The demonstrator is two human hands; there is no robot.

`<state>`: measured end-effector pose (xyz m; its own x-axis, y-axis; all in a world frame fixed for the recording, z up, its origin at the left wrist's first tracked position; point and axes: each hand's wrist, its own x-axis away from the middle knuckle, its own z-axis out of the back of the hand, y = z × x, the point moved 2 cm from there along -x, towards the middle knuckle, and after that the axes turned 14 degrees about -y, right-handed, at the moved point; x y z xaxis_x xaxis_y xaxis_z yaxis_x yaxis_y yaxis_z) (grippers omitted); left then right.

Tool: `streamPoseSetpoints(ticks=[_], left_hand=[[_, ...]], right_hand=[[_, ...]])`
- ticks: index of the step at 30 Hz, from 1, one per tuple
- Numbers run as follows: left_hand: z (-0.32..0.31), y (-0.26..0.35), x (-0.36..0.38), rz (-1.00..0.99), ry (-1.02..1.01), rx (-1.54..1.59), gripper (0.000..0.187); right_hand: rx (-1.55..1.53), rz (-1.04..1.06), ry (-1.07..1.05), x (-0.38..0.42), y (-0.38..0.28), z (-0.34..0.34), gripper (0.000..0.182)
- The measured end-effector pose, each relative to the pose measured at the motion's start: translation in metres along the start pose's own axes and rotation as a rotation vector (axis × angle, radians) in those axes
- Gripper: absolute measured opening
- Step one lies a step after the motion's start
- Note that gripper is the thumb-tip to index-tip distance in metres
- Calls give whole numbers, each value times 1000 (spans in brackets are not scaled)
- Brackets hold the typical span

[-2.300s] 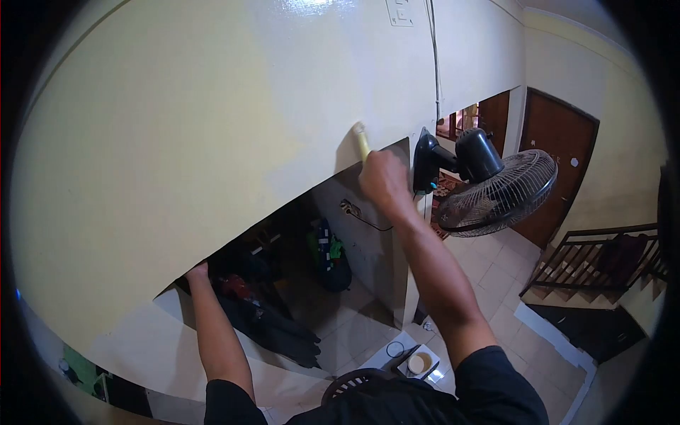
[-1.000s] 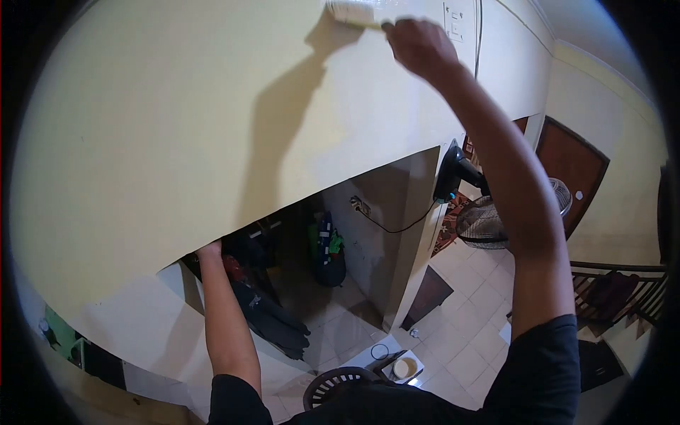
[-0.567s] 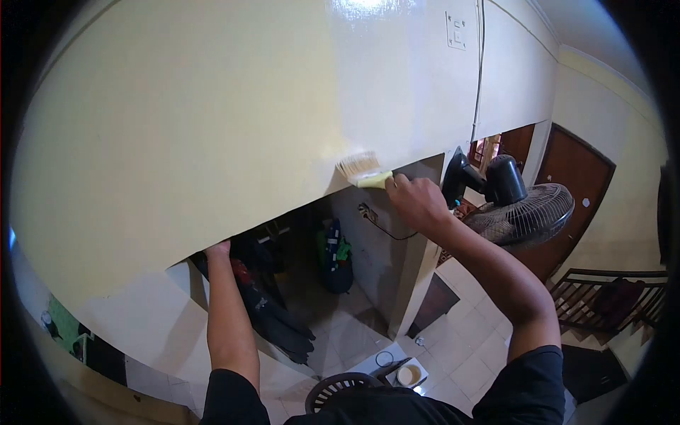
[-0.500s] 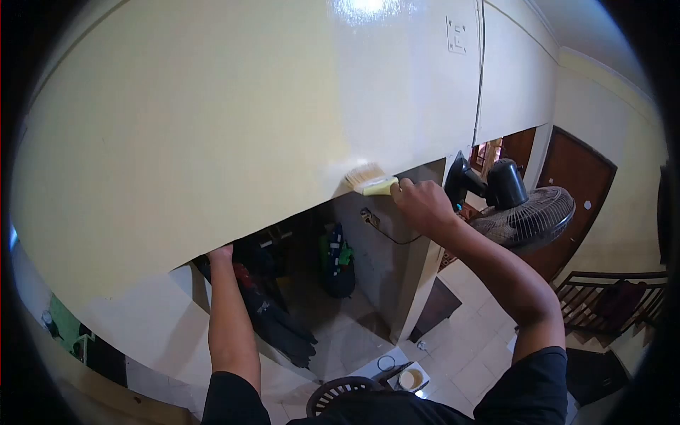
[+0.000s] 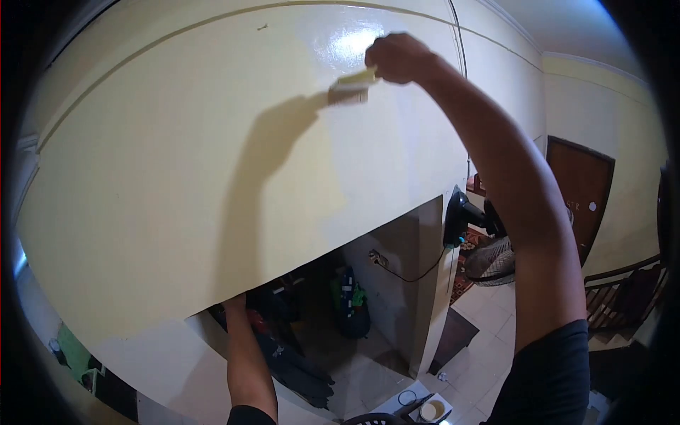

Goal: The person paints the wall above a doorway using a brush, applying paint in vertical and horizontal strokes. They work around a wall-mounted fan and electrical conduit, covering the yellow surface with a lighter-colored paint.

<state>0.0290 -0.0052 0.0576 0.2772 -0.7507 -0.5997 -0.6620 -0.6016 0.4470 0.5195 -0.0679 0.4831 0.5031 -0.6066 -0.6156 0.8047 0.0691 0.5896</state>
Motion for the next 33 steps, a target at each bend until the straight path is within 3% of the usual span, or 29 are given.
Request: streamPoseSetpoints(ticks=[2,3,4,6,12,17,26,33], left_hand=[[0,1,-1,-10,1,-4,56],[-5,-2,-7,-17,1,-3,56],[-3,0,-3,-26,-2,1,56],[-5,1,-7,-41,-3,8,56],[-3,1,-4,-75,0,17,56],[-3,3,-4,-74,2,11,56],[-7,-2,-7,-42,10,17,56],[7,-3,4,-14,-30,19,55]], right_hand=[[-9,-134,-75,-14,16,27,25],[-42,-223,-68,-16,23,38,24],[22,-139,73,-17,32,45,20],[-105,-322,103,-18,34,70,17],[45,-445,183,-65,44,66,13],[-70,-391,124,-61,23,58,25],[-97,-139,45,29,-55,-22,17],[-178,66,-339,129,-129,-81,12]])
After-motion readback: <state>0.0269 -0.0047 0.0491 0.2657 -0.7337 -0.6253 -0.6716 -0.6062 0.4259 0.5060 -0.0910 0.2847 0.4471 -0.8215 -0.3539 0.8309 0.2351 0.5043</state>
